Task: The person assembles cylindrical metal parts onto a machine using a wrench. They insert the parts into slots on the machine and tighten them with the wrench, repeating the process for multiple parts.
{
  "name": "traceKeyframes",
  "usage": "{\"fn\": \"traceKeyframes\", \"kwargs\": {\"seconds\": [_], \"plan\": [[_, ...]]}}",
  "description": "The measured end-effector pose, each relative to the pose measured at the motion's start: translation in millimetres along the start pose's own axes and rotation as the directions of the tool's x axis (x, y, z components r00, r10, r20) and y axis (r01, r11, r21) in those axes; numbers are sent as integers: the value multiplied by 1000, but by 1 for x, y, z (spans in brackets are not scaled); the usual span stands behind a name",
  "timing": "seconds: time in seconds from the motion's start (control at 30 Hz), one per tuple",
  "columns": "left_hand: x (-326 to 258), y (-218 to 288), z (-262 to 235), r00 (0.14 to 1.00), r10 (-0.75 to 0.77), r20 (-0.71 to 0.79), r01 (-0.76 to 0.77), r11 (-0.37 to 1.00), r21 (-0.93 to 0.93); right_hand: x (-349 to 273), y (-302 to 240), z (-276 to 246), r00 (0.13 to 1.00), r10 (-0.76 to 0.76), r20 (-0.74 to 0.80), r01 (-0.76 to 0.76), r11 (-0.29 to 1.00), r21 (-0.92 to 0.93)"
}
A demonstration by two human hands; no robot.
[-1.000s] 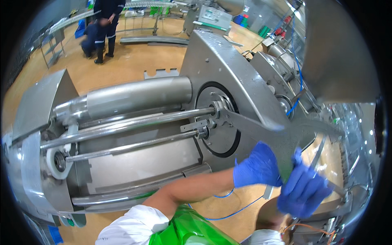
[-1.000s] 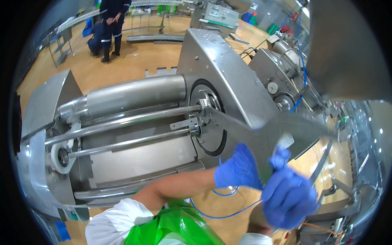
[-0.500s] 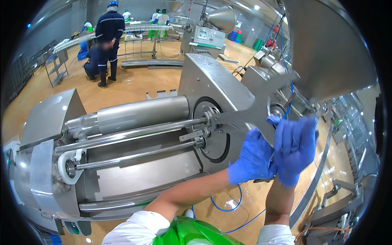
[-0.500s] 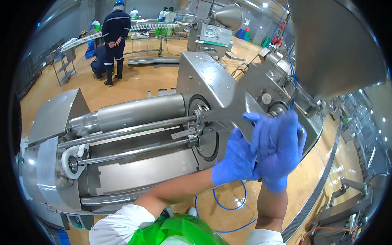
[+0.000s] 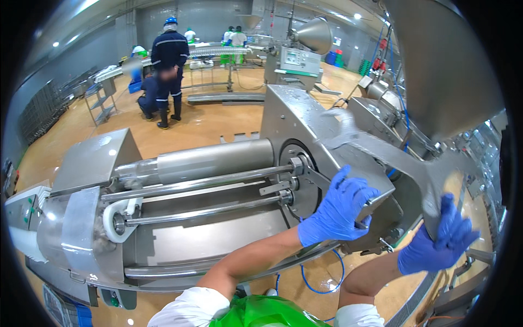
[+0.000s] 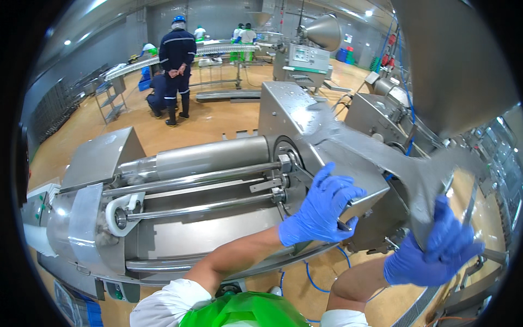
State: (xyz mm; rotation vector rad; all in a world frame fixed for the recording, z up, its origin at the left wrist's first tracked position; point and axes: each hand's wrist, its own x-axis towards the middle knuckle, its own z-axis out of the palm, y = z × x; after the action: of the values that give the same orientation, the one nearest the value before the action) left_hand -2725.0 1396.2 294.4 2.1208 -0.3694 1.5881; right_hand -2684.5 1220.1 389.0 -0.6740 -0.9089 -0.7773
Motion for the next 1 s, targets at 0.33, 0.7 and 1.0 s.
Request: {"fn": "traceKeyframes", "kwargs": {"seconds": [0.33, 0.7, 1.0], "plan": [[9, 34, -32, 986, 123, -112, -148, 958, -247, -56, 57, -52, 752, 533, -387, -215, 754, 621], [-44, 63, -73, 989, 144, -8, -135, 904, -405, -85, 58, -47, 727, 549, -413, -274, 783, 558], [-53, 59, -81, 988, 44, 145, 8, 940, -340, -164, 61, -128, 805, 576, -146, -593, 769, -238]]}}
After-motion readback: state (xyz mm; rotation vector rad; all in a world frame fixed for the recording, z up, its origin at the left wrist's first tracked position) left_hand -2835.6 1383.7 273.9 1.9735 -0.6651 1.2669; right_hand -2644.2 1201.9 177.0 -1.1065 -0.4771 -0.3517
